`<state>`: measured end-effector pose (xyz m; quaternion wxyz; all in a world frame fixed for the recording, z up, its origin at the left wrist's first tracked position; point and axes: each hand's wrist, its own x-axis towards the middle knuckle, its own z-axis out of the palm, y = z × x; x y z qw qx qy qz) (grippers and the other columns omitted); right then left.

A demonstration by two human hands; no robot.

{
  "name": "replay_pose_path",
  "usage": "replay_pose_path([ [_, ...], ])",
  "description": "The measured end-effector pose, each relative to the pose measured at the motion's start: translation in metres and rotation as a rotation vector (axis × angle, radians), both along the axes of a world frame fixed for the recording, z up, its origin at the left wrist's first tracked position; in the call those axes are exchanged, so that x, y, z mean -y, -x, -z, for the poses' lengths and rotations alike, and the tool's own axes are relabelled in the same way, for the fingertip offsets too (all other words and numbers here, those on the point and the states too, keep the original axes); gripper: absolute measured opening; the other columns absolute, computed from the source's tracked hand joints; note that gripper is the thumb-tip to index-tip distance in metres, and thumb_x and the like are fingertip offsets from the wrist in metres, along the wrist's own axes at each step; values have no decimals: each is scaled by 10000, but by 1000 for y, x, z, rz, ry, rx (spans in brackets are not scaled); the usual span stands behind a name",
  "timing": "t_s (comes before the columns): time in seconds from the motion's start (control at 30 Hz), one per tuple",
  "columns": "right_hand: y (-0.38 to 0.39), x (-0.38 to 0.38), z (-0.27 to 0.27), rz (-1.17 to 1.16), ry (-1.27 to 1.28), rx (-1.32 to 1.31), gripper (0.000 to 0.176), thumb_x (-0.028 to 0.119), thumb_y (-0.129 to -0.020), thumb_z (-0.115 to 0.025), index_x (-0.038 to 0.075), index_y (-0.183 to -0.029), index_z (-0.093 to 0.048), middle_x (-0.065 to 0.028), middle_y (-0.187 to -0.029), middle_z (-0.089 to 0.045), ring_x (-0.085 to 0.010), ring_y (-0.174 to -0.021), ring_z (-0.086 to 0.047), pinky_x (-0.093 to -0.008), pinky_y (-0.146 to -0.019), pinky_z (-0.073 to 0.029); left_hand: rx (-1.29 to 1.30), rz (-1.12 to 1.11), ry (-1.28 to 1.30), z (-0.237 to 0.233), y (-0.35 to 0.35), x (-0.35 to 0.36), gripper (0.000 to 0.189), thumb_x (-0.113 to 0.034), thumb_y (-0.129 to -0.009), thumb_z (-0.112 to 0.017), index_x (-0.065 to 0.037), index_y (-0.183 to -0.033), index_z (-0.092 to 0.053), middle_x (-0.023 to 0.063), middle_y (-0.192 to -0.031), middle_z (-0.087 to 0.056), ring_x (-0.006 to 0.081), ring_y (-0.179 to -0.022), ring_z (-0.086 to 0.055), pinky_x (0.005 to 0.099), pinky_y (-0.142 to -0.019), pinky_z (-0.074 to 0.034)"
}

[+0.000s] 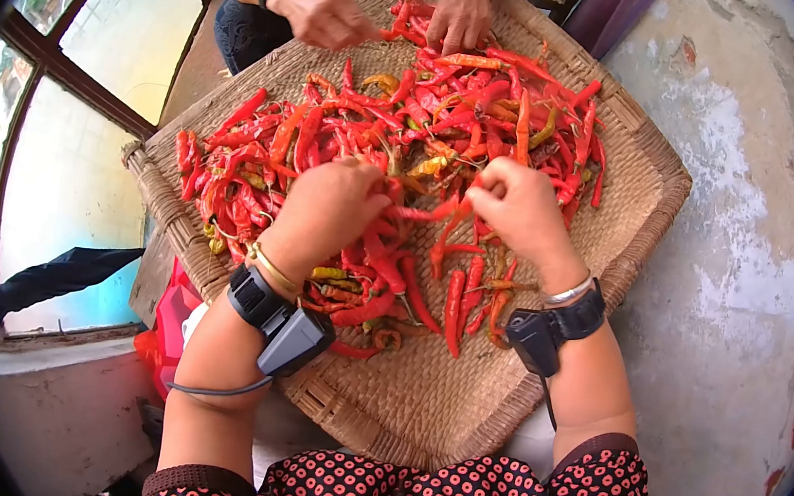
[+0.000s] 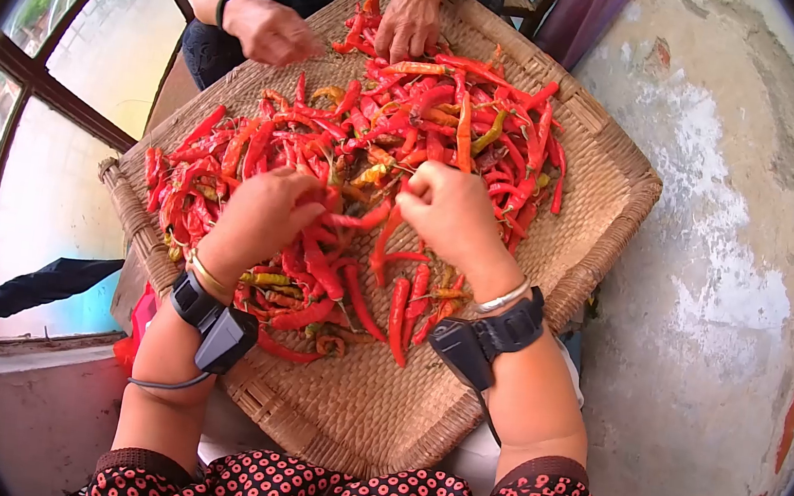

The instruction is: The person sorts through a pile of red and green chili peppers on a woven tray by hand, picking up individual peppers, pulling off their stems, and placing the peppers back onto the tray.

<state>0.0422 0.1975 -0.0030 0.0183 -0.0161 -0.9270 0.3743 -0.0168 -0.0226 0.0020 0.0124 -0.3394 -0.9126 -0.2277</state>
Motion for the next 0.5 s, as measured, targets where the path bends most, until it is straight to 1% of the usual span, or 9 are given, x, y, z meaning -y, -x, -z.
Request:
replay_pose_path([
  [0.03,1,-3,-2,56,116,-29,139,159,-731,-639,37,-769,-585,-96,-596,-576,-219,-554,-578,-333,-525,-458,122,114,-6,2,1,0,171,-132,-746,-607,-31,-883,-624,135,-803,-593,305,-775,-589,379,-700,-477],
  [0.07,1,-5,-4,113,232,-57,139,145,-749,-648,27,-760,-575,-65,-587,-574,-154,-517,-557,-283,-496,-446,155,175,3,3,0,-3,150,-112,-740,-603,-28,-861,-627,136,-809,-595,304,-775,-588,372,-707,-477],
  [0.1,0,-7,-9,114,231,-57,139,145,-749,-648,27,-760,-575,-65,-587,-574,-154,-517,-557,-283,-496,-446,156,175,3,3,-1,-6,150,-112,-740,-603,-28,-861,-627,136,-809,-595,304,-775,-588,372,-707,-477],
  [0.17,-3,-7,-22,127,654,-1,108,109,-799,-618,27,-751,-568,-13,-622,-574,-53,-526,-509,-200,-482,-412,332,444,-47,4,-1,-9,138,-102,-743,-602,-26,-854,-630,137,-803,-593,296,-760,-589,360,-710,-478],
  [0.2,-5,-10,-25,103,702,10,78,103,-835,-585,45,-785,-569,-9,-680,-589,-37,-540,-513,-173,-494,-411,440,461,-60,3,-2,-10,148,-109,-745,-621,-28,-869,-632,126,-813,-593,289,-774,-586,345,-708,-476],
  [0.23,-6,-11,-26,101,700,10,78,103,-835,-585,45,-785,-569,-9,-680,-589,-37,-540,-513,-173,-494,-411,439,460,-62,1,-4,-10,148,-109,-745,-621,-28,-869,-632,126,-813,-593,289,-774,-586,345,-708,-476],
  [0.3,-8,-12,-27,75,963,36,64,107,-834,-594,48,-828,-567,-14,-686,-590,-42,-541,-517,-178,-508,-421,220,375,-173,-4,-9,-10,198,-155,-767,-642,-28,-918,-631,118,-855,-601,268,-809,-589,346,-709,-478],
  [0.43,-9,-2,-28,65,1032,63,84,114,-839,-597,47,-873,-560,-17,-699,-595,-44,-546,-522,-176,-517,-426,303,281,-319,-15,-15,-14,263,-219,-813,-635,-38,-1002,-614,110,-950,-609,246,-872,-589,346,-739,-478],
  [0.5,-9,5,-25,32,1097,39,84,121,-842,-595,45,-863,-564,-23,-701,-600,-47,-547,-524,-178,-514,-426,941,389,-491,-6,-16,-14,316,-263,-861,-596,-94,-1127,-567,100,-1112,-582,229,-910,-590,319,-838,-452],
])
